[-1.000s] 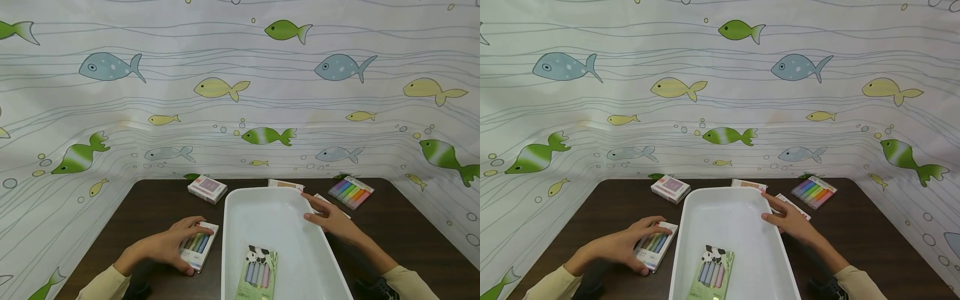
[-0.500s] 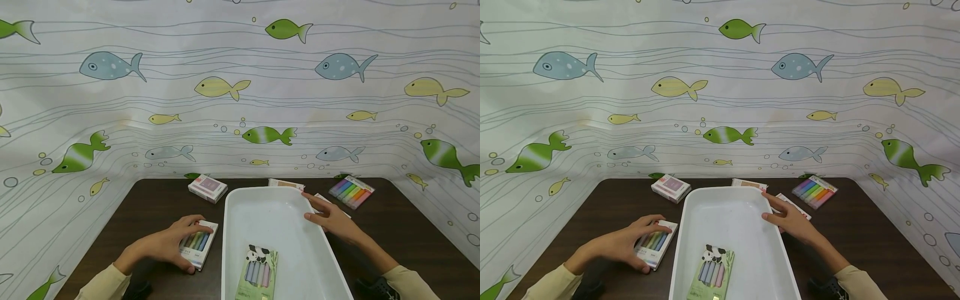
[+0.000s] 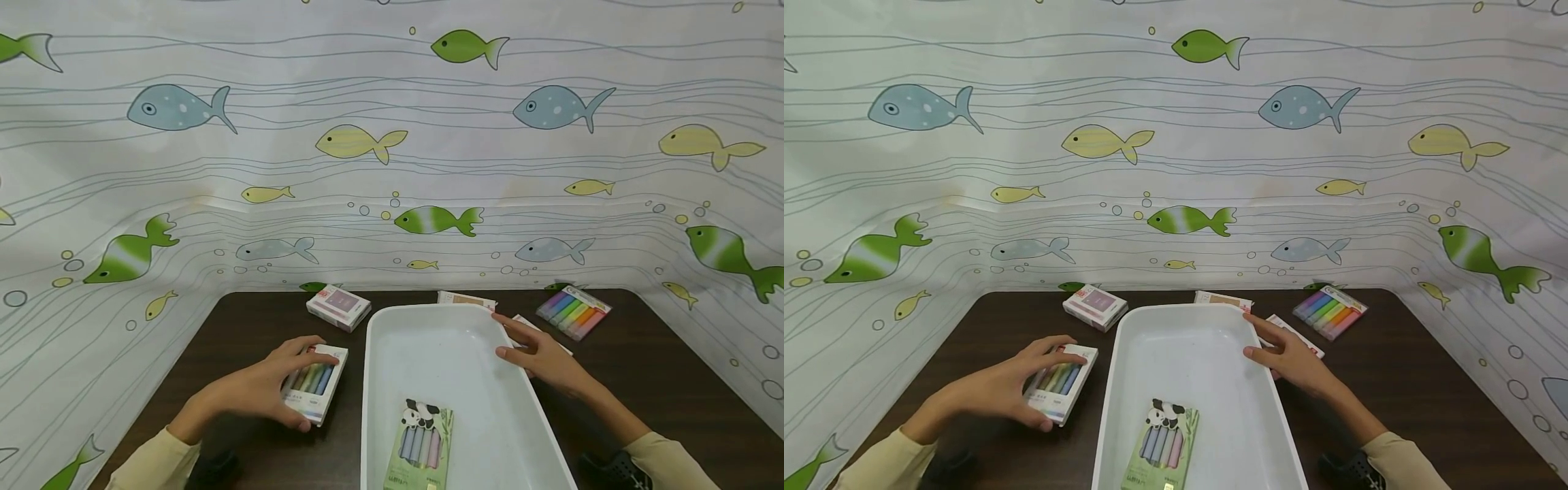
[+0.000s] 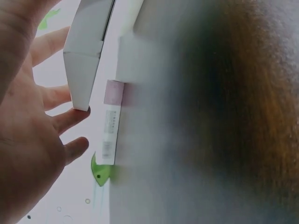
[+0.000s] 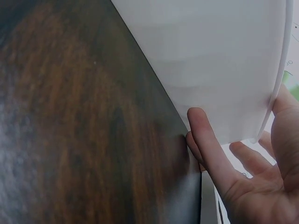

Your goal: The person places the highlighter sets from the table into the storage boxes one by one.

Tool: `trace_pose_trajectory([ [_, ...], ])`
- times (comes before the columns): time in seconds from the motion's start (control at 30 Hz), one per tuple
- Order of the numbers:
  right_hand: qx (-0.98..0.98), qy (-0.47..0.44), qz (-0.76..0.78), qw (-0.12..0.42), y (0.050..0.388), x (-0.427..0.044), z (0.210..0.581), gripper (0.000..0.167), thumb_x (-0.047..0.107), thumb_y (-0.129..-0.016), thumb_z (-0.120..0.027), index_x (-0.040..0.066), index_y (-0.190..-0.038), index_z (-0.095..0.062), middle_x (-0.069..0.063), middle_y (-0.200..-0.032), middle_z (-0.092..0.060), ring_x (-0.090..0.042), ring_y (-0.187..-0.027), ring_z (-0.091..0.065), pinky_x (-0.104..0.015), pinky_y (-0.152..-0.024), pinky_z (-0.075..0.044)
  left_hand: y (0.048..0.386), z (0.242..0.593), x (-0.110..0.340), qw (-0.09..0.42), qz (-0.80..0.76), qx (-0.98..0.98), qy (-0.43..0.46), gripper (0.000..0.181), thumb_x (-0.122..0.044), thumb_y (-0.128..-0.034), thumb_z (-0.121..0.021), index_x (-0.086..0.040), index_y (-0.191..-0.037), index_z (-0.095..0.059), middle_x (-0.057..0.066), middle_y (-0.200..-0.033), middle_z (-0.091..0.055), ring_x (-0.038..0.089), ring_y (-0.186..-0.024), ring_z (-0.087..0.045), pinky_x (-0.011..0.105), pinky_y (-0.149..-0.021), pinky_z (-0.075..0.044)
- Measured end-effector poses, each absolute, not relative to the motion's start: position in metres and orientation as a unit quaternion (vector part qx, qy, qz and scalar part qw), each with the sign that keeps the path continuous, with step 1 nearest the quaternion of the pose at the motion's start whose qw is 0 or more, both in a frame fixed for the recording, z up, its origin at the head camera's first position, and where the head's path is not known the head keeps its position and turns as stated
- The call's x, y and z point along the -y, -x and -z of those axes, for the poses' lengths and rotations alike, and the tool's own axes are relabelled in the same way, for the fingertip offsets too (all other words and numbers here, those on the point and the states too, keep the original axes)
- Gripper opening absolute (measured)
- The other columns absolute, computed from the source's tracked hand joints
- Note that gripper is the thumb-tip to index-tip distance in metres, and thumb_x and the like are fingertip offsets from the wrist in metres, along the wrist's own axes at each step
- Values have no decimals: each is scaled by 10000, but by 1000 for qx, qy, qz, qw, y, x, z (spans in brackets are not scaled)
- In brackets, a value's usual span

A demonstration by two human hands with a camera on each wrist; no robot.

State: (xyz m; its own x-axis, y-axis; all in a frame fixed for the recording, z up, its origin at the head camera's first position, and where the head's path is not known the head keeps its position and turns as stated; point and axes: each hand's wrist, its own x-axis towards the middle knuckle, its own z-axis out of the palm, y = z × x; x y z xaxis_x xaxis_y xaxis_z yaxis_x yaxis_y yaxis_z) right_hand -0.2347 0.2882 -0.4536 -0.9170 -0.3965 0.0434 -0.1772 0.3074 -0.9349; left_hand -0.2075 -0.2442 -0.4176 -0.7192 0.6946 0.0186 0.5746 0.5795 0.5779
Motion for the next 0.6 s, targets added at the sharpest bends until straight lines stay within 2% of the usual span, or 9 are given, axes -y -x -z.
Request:
trace_pose_trajectory([
  [0.27, -801, 175, 564, 103, 234, -287, 453, 646, 215, -1025, -655, 293, -1599, -368, -196, -1641, -221, -515, -1324, -447, -489, -800, -587, 205, 410, 244, 102, -291, -882, -356, 870, -552, -740, -875, -368, -1498, -489, 94, -1597, -226, 388, -1362, -265, 661, -941, -363],
  [0.6, -806, 169, 558, 106, 235, -287, 452, 654, 241, -1023, -658, 314, -1600, -358, -217, -1640, -202, -508, -1293, -488, -525, -817, -575, 200, 405, 237, 55, -302, -876, -372, 862, -550, -716, -895, -388, -1475, -519, 59, -1577, -269, 341, -1329, -303, 604, -922, -387],
])
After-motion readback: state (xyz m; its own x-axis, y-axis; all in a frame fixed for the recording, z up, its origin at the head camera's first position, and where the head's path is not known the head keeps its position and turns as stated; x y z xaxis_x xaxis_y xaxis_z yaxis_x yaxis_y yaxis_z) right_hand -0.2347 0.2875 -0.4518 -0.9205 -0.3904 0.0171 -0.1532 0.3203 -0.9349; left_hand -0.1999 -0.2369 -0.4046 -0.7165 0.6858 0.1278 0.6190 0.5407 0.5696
